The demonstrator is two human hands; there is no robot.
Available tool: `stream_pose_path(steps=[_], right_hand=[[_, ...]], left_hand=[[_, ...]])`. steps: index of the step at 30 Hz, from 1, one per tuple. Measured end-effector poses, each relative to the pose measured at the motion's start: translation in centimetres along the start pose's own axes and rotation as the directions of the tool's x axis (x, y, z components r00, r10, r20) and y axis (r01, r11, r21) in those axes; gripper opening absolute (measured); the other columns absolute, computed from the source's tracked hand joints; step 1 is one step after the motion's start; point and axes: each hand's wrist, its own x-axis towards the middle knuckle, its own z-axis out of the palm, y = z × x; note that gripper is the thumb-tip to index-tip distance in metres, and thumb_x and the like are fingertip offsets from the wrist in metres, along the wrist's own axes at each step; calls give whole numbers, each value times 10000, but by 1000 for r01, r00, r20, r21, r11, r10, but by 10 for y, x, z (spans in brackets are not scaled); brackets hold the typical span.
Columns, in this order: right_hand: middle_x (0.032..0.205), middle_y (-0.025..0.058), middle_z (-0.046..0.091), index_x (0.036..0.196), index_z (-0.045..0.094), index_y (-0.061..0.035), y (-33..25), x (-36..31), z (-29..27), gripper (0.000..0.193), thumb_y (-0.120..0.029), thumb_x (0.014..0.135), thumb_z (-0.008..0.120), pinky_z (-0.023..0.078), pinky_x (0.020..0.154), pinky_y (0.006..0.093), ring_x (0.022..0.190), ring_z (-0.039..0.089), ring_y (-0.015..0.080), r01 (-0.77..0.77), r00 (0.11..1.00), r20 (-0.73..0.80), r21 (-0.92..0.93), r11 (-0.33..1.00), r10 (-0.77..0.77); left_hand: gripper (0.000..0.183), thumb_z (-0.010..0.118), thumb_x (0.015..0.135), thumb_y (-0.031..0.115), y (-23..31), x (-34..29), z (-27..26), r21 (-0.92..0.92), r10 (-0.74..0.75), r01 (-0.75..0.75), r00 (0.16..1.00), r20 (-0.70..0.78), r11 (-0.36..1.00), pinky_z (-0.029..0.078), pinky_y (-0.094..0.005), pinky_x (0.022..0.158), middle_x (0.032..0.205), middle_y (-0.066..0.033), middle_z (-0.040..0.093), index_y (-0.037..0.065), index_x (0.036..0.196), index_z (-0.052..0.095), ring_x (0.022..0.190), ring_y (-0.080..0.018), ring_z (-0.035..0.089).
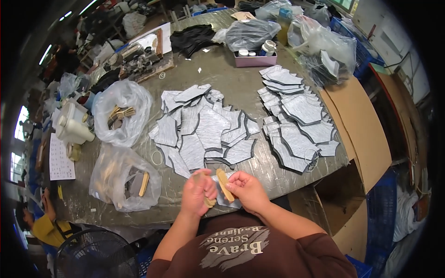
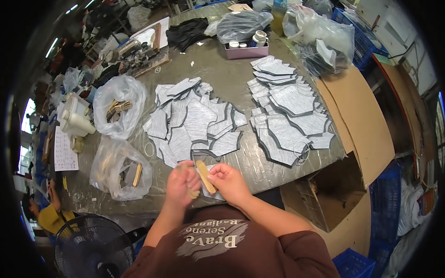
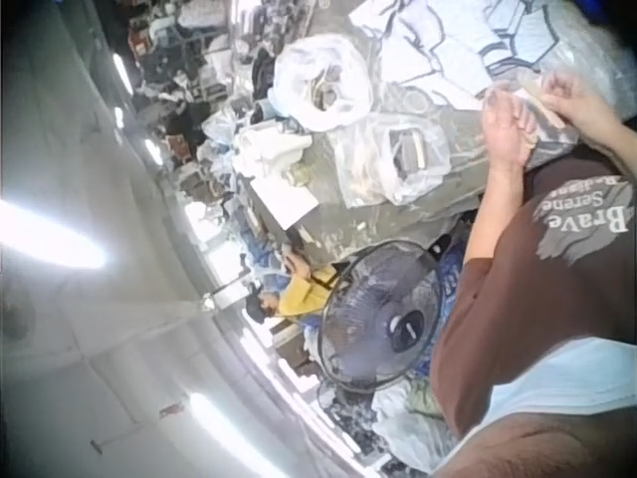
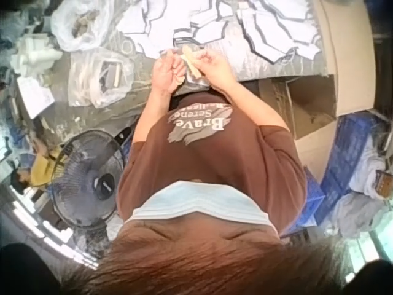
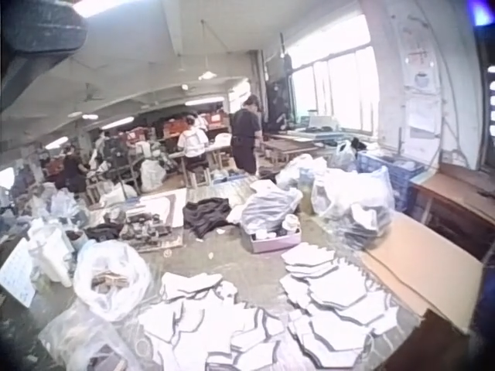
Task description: Sorting and stacking pre-cut fabric shoe components on a workbench in a factory setting.
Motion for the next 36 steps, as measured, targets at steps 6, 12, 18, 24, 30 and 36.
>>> stream_pose_path(steps=[6, 12, 18, 24, 30, 36], right_hand=[[772, 35, 607, 892, 528, -34, 9, -7, -1, 59, -63, 874, 577, 463, 587, 207, 687, 583, 84, -73, 997, 15, -74, 995, 74], [725, -22, 508, 845, 518, -67, -35, -51, -51, 63, -32, 862, 569, 411, 566, 203, 630, 478, 55, 332, 820, -256, -516, 789, -512], [817, 16, 519, 1072, 517, 1, -62, -150, -239, 245, -73, 850, 588, 430, 653, 229, 718, 481, 91, -217, 75, -577, -806, 551, -814], [859, 10, 514, 956, 513, -32, -84, -118, -151, 79, -18, 879, 522, 389, 690, 215, 748, 460, 80, 359, 274, -507, -734, 576, -817], [863, 92, 529, 919, 457, -23, -133, -43, 23, 77, 26, 874, 495, 427, 698, 262, 735, 491, 134, 844, 512, 66, -226, 487, -856], [751, 79, 545, 855, 418, -154, -161, -77, 157, 139, -244, 894, 516, 351, 701, 423, 671, 484, 251, -53, 496, 752, 526, 849, -435]], left_hand=[[194, 599, 885, 194, -14, 1, 26, 405, 26, 68, 975, -223, 912, 389, -218, 452, 700, -31, 535, 13, 935, 549, 488, -70, 450], [180, 574, 903, 214, -4, -13, 3, 285, 66, -18, 985, -161, 958, 442, -259, 467, 681, -73, 554, 51, 860, 513, 468, -104, 461], [249, 558, 905, 273, 9, -18, -7, 242, -56, 69, 997, -59, 968, 332, -254, 458, 708, -38, 478, 44, 1001, 533, 535, -129, 385], [228, 514, 887, 129, 19, -24, -28, 34, -136, 139, 989, -65, 990, 385, -289, 553, 743, -58, 464, -17, 1063, 516, 647, -167, 422], [226, 503, 905, 187, 16, -34, -50, -57, -65, 66, 998, 14, 996, 330, -266, 538, 719, -21, 424, 14, 1048, 533, 627, -142, 370], [223, 502, 910, 141, 14, -31, -44, -69, -39, 46, 994, 101, 997, 464, -322, 683, 814, -56, 512, 3, 1084, 526, 745, -195, 504]])
